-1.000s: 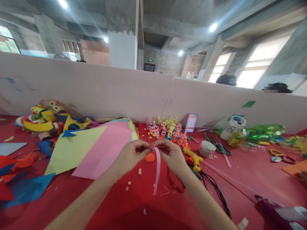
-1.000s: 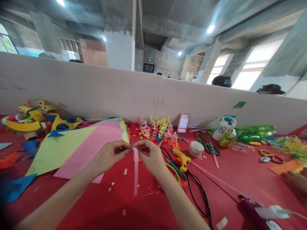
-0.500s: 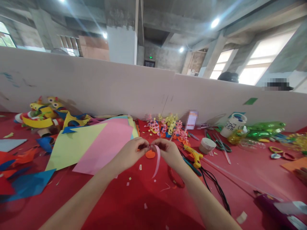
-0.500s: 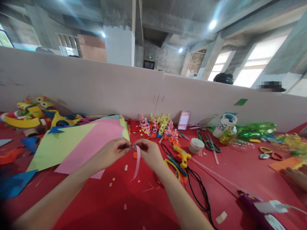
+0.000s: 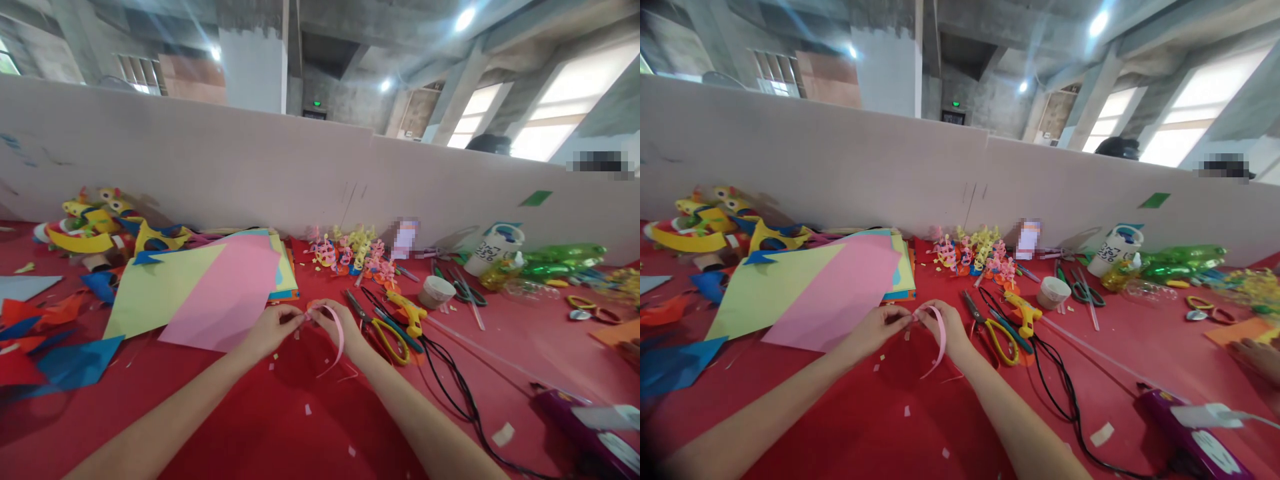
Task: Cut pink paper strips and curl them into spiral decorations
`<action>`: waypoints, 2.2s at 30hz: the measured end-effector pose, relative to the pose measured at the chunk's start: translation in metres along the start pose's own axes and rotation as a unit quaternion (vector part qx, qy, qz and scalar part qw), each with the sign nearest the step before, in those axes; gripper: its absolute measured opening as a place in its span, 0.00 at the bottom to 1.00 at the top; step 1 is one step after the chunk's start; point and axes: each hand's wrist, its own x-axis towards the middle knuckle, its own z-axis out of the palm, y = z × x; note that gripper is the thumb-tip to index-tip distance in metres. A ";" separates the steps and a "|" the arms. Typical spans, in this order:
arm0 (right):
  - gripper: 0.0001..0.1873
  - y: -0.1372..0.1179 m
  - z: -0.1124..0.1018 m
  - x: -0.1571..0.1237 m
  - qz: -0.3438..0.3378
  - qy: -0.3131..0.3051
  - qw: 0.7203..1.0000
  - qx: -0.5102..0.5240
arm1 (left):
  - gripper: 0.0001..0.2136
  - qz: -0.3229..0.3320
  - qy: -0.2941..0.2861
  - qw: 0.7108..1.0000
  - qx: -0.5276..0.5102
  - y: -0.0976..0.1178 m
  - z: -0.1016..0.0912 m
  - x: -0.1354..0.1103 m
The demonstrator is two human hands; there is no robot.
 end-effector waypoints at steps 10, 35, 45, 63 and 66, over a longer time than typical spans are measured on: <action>0.18 0.013 0.000 -0.004 0.033 -0.006 0.999 0.019 | 0.09 0.026 0.029 0.999 0.020 -0.008 0.012 -0.009; 0.20 0.008 0.002 -0.008 0.059 -0.007 0.997 0.056 | 0.11 -0.030 0.016 0.998 -0.062 -0.019 0.010 -0.004; 0.19 0.007 0.001 -0.008 0.063 -0.015 0.997 0.046 | 0.10 -0.019 0.012 0.999 -0.023 -0.021 0.009 -0.005; 0.16 0.008 -0.001 -0.006 0.056 -0.029 0.997 0.046 | 0.11 0.015 0.032 0.999 -0.040 -0.022 0.010 -0.005; 0.14 0.007 -0.002 -0.004 0.039 -0.038 0.998 0.044 | 0.11 0.011 0.039 0.998 -0.039 -0.020 0.010 -0.006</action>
